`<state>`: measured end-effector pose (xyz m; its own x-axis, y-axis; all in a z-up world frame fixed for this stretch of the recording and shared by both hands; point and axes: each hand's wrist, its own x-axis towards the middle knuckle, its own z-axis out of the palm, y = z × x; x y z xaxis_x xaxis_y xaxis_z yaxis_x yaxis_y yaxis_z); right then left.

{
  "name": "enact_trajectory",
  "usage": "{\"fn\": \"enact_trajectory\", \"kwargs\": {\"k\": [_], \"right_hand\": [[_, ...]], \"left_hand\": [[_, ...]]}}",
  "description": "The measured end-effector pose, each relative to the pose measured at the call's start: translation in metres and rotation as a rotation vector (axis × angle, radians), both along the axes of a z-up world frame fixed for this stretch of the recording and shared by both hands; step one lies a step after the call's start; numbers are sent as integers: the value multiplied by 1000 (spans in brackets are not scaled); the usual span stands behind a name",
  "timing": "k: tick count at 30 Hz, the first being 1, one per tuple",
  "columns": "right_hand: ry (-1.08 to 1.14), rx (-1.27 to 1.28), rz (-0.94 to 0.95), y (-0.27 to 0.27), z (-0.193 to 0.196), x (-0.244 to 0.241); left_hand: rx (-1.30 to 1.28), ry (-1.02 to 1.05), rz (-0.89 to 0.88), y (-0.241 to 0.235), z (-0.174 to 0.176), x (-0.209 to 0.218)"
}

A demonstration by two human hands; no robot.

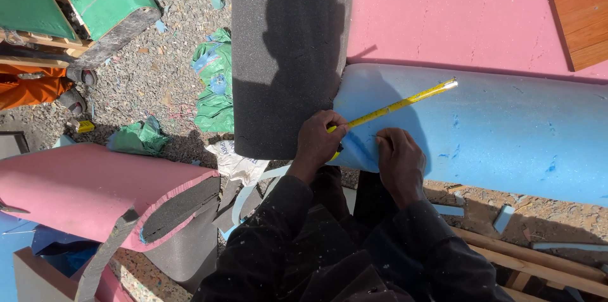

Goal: The person uses a yellow tape measure and a small pointed tool to mark measurements on a large blue foam block. They repeatedly measure intervals along the foam's surface and make small indentations to mark the points. The task is performed outdoors on a workbench with other foam pieces nearby.

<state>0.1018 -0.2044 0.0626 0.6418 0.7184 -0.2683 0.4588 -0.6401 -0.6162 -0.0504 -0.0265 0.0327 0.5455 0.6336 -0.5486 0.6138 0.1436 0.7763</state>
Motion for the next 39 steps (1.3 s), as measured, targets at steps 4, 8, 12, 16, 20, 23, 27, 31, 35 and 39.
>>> {"fn": "enact_trajectory", "kwargs": {"k": [4,8,12,16,20,23,27,31,35,39], "right_hand": [[61,11,-52,-5,17,2],[-3,23,-116,-8,24,24],[-145,30,-134,-2,23,70],[-213,31,-242,-17,2,123],[-354,18,-287,-42,-32,169],[-424,-45,-261,-43,-53,176],[-396,-201,-301,-25,-45,168],[-432,-274,-322,-19,-55,169],[-463,-307,-311,-21,-51,163],[-522,-324,-276,-27,-59,165]], "left_hand": [[-37,50,22,2,1,10],[99,88,4,11,-6,38],[215,36,-74,27,-4,74],[295,78,-163,33,-53,115],[417,20,-312,40,-88,129],[405,88,-353,52,-89,138],[355,104,-412,58,-101,152],[269,131,-384,73,-108,175],[176,155,-441,77,-135,180],[89,251,-494,92,-131,186]]}}
